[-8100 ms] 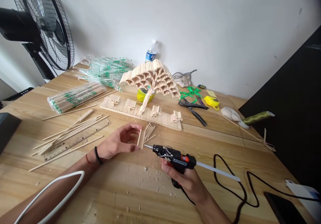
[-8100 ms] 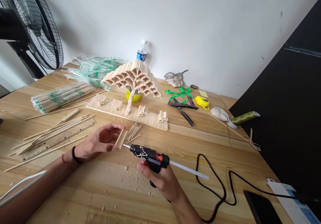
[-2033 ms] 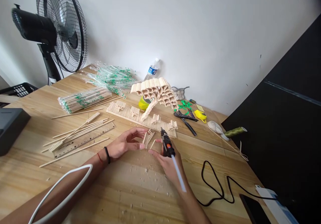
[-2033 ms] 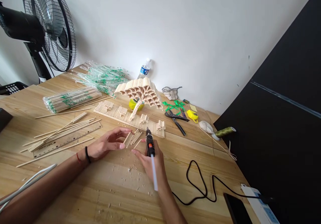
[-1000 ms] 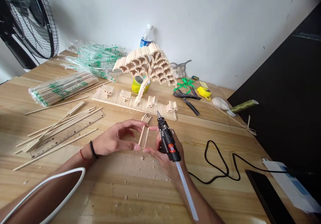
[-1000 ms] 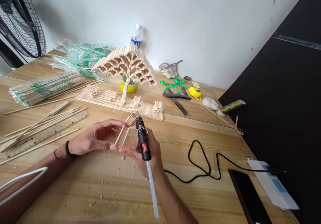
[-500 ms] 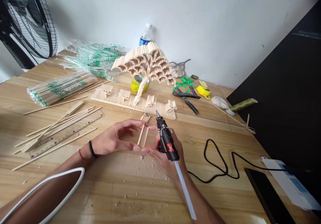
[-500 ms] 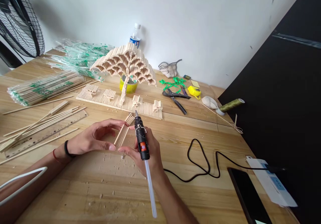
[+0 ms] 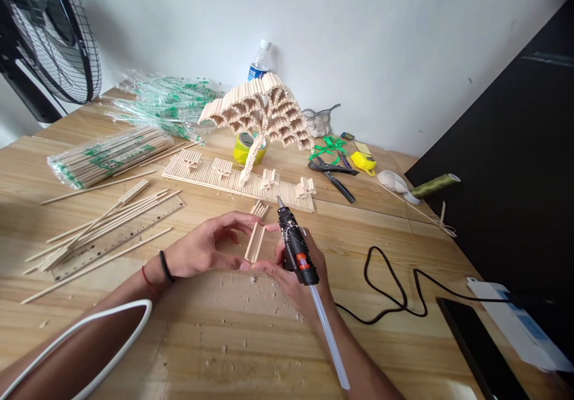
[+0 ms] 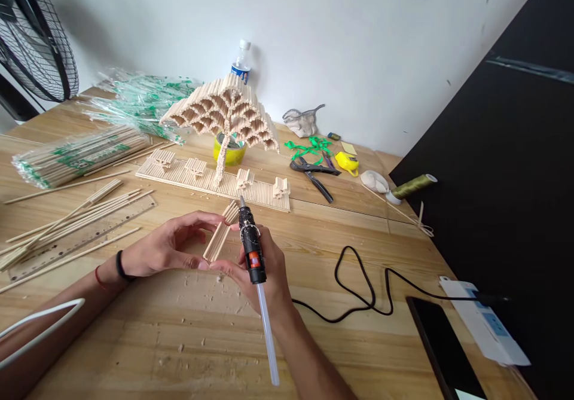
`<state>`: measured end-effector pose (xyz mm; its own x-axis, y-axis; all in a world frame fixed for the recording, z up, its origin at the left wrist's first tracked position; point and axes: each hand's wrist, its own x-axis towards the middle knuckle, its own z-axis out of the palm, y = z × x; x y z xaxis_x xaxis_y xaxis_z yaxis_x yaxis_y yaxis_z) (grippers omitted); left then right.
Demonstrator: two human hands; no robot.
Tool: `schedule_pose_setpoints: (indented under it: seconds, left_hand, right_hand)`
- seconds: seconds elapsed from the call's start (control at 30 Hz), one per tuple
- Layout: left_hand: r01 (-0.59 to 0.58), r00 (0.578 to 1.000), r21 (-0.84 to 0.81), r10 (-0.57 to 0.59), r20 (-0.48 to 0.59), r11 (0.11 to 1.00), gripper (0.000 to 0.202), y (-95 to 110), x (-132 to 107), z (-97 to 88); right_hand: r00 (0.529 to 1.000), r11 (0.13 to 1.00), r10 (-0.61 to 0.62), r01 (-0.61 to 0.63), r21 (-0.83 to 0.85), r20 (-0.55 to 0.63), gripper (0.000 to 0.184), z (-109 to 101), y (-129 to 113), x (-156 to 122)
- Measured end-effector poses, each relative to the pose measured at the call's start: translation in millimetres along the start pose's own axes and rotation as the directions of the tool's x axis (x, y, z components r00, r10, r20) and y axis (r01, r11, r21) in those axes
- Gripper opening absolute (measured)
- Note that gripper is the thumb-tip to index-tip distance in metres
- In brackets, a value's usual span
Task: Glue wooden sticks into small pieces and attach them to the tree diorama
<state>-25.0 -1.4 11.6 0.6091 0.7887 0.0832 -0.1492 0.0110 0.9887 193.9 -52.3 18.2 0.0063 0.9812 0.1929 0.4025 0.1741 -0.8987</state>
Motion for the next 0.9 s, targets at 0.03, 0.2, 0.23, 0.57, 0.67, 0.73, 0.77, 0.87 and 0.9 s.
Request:
schedule_pose_setpoints:
  seconds: [0.03,0.2,0.23,0.57,0.67,0.73,0.77,0.87,0.9]
  left_hand:
    - [0.001,1.000,0.001,-0.001,-0.002,1.000,0.065,0,0,0.1]
    - [0.000,1.000,0.019,0.000,-0.012,1.000,0.063,-3,-1,0.1]
    - [-0.002,1.000,0.022,0.002,-0.010,1.000,0.063,-4,-1,0.1]
    - [-0.040,0.999,0.039,0.040,-0.006,0.998,0.061,-4,0,0.3]
    - [-0.058,0.998,0.029,0.058,-0.001,0.998,0.061,-6,0,-0.1]
    - [-0.064,0.998,0.034,0.064,0.001,0.997,0.061,-6,1,-0.3]
    - [-0.063,0.998,0.040,0.063,0.000,0.997,0.061,-7,1,-0.4]
    - [-0.046,0.999,0.048,0.046,-0.003,0.998,0.062,-7,0,-0.6]
    - [-0.041,0.999,0.045,0.041,-0.002,0.998,0.062,-7,0,-0.7]
  right_hand:
    - [1.000,1.000,-0.011,0.011,-0.008,0.001,0.047,0,1,0]
    - [0.998,0.998,-0.047,0.048,-0.041,0.030,0.049,-3,5,2]
    - [0.998,0.998,-0.051,0.052,-0.036,0.028,0.050,-3,6,2]
    - [0.996,0.998,-0.068,0.067,0.018,0.058,0.050,-3,9,2]
    - [0.994,0.996,-0.091,0.091,-0.001,0.064,0.051,-3,11,2]
    - [0.991,0.992,-0.124,0.125,-0.026,0.051,0.050,-3,12,2]
    - [0.990,0.990,-0.135,0.137,-0.035,0.044,0.050,-3,13,2]
    - [0.989,0.988,-0.143,0.145,-0.052,0.029,0.049,-3,13,2]
    - [0.989,0.988,-0.143,0.145,-0.054,0.025,0.049,-3,13,2]
